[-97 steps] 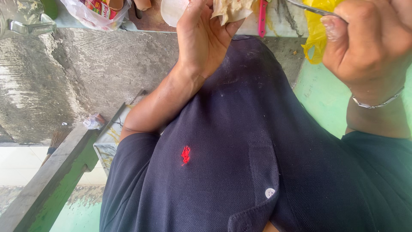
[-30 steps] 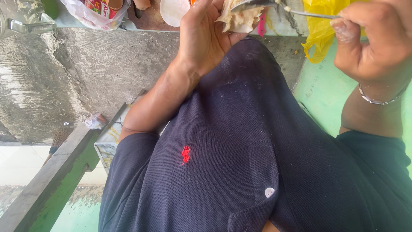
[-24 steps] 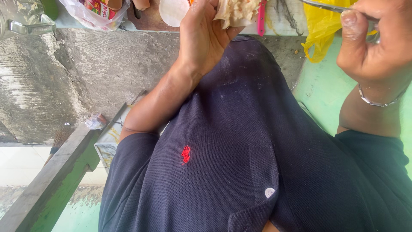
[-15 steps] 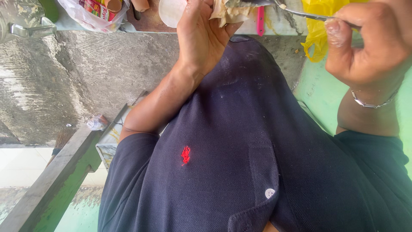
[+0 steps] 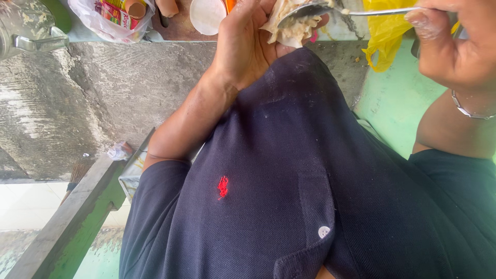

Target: The person scoops a filling mixture into a round wonton wrapper using a spoon, then folds and pleats the wrapper edges by hand to seal the dumpling. The process is repeated with additional wrappers and filling.

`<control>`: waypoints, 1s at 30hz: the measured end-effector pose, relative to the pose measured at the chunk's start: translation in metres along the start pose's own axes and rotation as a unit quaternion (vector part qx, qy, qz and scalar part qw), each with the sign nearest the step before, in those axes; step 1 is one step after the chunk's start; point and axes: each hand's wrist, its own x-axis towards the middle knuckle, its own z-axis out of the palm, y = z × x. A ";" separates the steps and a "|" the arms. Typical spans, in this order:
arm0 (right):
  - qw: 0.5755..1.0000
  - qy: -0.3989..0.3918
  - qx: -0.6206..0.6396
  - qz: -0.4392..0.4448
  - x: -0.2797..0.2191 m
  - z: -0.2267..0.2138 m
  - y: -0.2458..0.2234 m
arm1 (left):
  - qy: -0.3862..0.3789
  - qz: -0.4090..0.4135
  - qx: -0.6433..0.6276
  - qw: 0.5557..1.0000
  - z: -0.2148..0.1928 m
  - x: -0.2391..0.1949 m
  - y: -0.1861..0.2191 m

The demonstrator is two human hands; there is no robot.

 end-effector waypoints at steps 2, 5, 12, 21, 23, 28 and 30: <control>1.000 0.002 0.001 0.003 0.001 -0.002 -0.001 | -0.012 0.008 -0.001 1.000 0.002 0.000 0.000; 1.000 -0.001 0.003 0.003 0.003 -0.004 -0.001 | -0.007 0.008 0.009 1.000 0.002 0.000 -0.001; 1.000 -0.015 -0.001 -0.012 0.010 -0.001 0.003 | -0.020 -0.002 0.054 0.998 0.003 -0.003 0.000; 1.000 -0.016 -0.005 -0.007 0.006 0.001 0.002 | 0.011 0.026 0.048 0.998 0.000 0.001 -0.007; 1.000 -0.008 -0.002 -0.005 0.007 0.001 0.003 | 0.012 0.023 -0.001 1.000 -0.001 0.001 -0.006; 1.000 0.010 0.005 0.019 0.000 0.000 0.004 | 0.067 0.034 -0.027 0.997 -0.004 0.002 -0.010; 1.000 0.011 0.007 0.018 -0.001 0.002 0.005 | 0.041 0.063 -0.016 0.997 -0.006 0.003 -0.010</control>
